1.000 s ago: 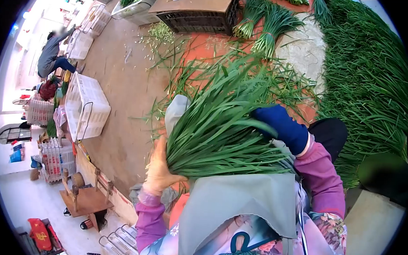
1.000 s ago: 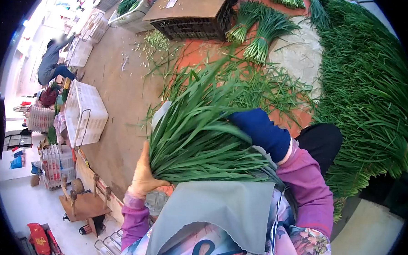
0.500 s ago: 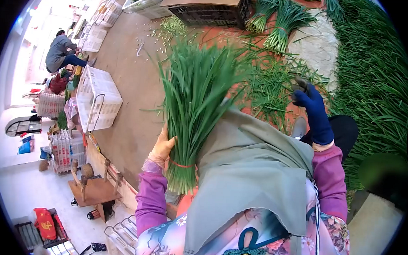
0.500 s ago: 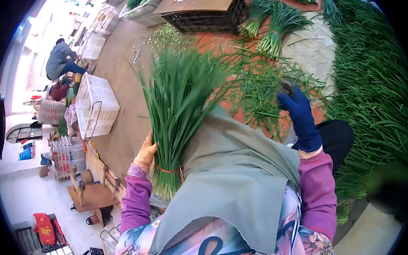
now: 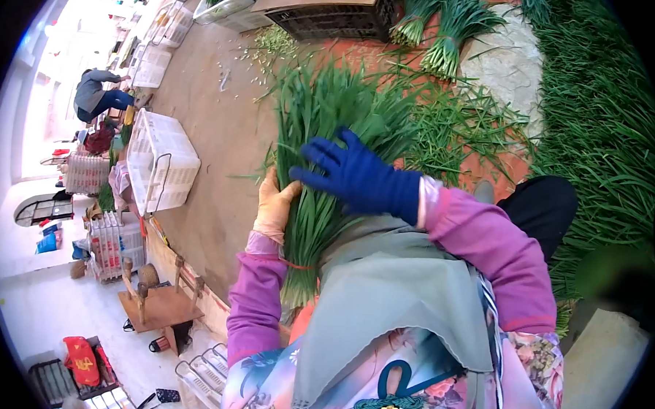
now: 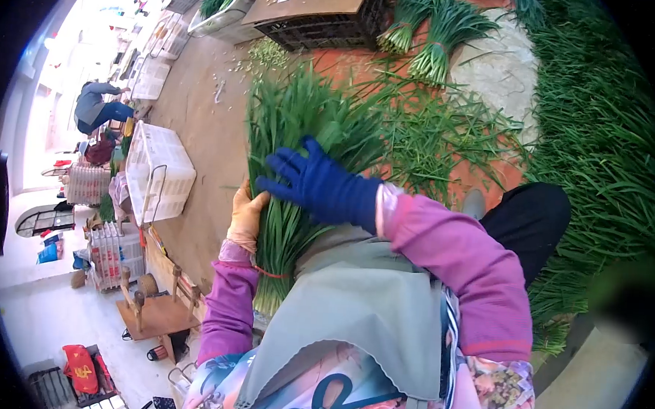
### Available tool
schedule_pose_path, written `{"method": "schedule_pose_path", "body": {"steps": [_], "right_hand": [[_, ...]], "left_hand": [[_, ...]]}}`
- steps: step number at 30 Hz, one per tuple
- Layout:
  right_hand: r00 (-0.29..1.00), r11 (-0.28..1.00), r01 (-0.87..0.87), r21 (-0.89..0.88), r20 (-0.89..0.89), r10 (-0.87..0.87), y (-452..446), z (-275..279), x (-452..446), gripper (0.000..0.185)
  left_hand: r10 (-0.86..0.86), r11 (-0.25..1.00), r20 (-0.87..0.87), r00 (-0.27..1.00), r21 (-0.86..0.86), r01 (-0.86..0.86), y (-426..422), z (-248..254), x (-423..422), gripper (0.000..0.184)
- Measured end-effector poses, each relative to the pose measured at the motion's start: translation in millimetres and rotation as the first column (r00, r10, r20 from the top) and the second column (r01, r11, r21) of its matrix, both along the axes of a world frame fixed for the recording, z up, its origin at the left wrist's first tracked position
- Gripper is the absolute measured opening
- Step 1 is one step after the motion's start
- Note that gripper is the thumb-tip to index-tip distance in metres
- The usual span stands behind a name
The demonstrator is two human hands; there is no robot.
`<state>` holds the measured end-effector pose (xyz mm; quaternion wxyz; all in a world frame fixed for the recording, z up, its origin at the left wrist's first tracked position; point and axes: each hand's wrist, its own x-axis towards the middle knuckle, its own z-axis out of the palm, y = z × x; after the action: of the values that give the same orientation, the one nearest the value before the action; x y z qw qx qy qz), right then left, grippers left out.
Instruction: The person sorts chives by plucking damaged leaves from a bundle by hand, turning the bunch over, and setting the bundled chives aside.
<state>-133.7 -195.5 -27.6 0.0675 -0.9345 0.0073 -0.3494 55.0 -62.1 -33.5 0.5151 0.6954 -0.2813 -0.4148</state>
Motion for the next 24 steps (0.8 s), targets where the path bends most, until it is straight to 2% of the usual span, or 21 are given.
{"method": "schedule_pose_path", "body": {"steps": [1, 2, 4, 5, 6, 8, 12, 14, 15, 17, 18, 20, 22, 23, 24], "right_hand": [[0.999, 0.999, 0.032, 0.020, -0.020, -0.032, -1, -6, 7, 0.051], [1.000, 1.000, 0.024, 0.020, -0.016, -0.024, 0, -12, 8, 0.051], [0.901, 0.974, -0.126, 0.190, -0.389, 0.192, 5, -6, 0, 0.045], [0.951, 0.976, -0.150, 0.159, -0.247, 0.186, 11, -4, -11, 0.042], [0.949, 0.974, -0.162, 0.158, -0.247, 0.198, 19, -2, -21, 0.042], [0.919, 0.967, -0.117, 0.226, -0.345, 0.192, 33, 0, -38, 0.044], [0.924, 0.979, -0.086, 0.188, -0.353, 0.149, 46, -2, -57, 0.039], [0.848, 0.979, -0.005, 0.203, -0.518, 0.112, 49, 0, -60, 0.046], [0.848, 0.979, -0.004, 0.203, -0.519, 0.111, 45, 2, -61, 0.046], [0.985, 0.999, 0.043, 0.009, -0.167, -0.041, 34, 8, -66, 0.047], [0.984, 0.999, 0.041, 0.010, -0.172, -0.039, 31, 7, -71, 0.047], [0.983, 0.987, 0.097, 0.129, -0.168, -0.075, 29, 6, -81, 0.044], [0.990, 0.982, 0.112, 0.150, -0.105, -0.097, 29, 3, -89, 0.037], [0.983, 0.962, 0.132, 0.238, -0.159, -0.096, 30, -3, -93, 0.040], [0.973, 0.934, 0.158, 0.321, -0.210, -0.093, 31, -9, -97, 0.044]], "left_hand": [[0.075, 0.997, 0.001, 0.997, 0.020, -0.075, -2, 15, -9, 0.039], [0.083, 0.996, 0.005, 0.997, 0.019, -0.083, 0, 14, -7, 0.039], [0.294, 0.955, -0.163, 0.942, 0.007, -0.297, 11, 6, 1, 0.033], [0.342, 0.936, -0.203, 0.917, -0.015, -0.352, 16, 2, 5, 0.029], [0.354, 0.931, -0.203, 0.913, -0.015, -0.364, 17, 4, 5, 0.029], [0.414, 0.905, -0.280, 0.866, 0.022, -0.425, 21, 9, 3, 0.028], [0.492, 0.868, -0.269, 0.828, 0.082, -0.489, 27, 5, 5, 0.026], [0.483, 0.874, -0.260, 0.836, 0.073, -0.481, 23, 11, -1, 0.025], [0.468, 0.882, -0.250, 0.848, 0.068, -0.466, 21, 13, -3, 0.025], [0.466, 0.883, -0.250, 0.849, 0.069, -0.465, 20, 17, -5, 0.025], [0.467, 0.882, -0.250, 0.848, 0.068, -0.466, 20, 17, -5, 0.025], [0.491, 0.871, -0.217, 0.844, 0.116, -0.477, 26, 8, 6, 0.026], [0.400, 0.915, -0.312, 0.862, 0.088, -0.393, 34, 2, 14, 0.025], [0.298, 0.953, -0.308, 0.904, 0.051, -0.297, 45, -14, 29, 0.032], [0.300, 0.953, -0.308, 0.903, 0.048, -0.300, 48, -15, 28, 0.032]]}}
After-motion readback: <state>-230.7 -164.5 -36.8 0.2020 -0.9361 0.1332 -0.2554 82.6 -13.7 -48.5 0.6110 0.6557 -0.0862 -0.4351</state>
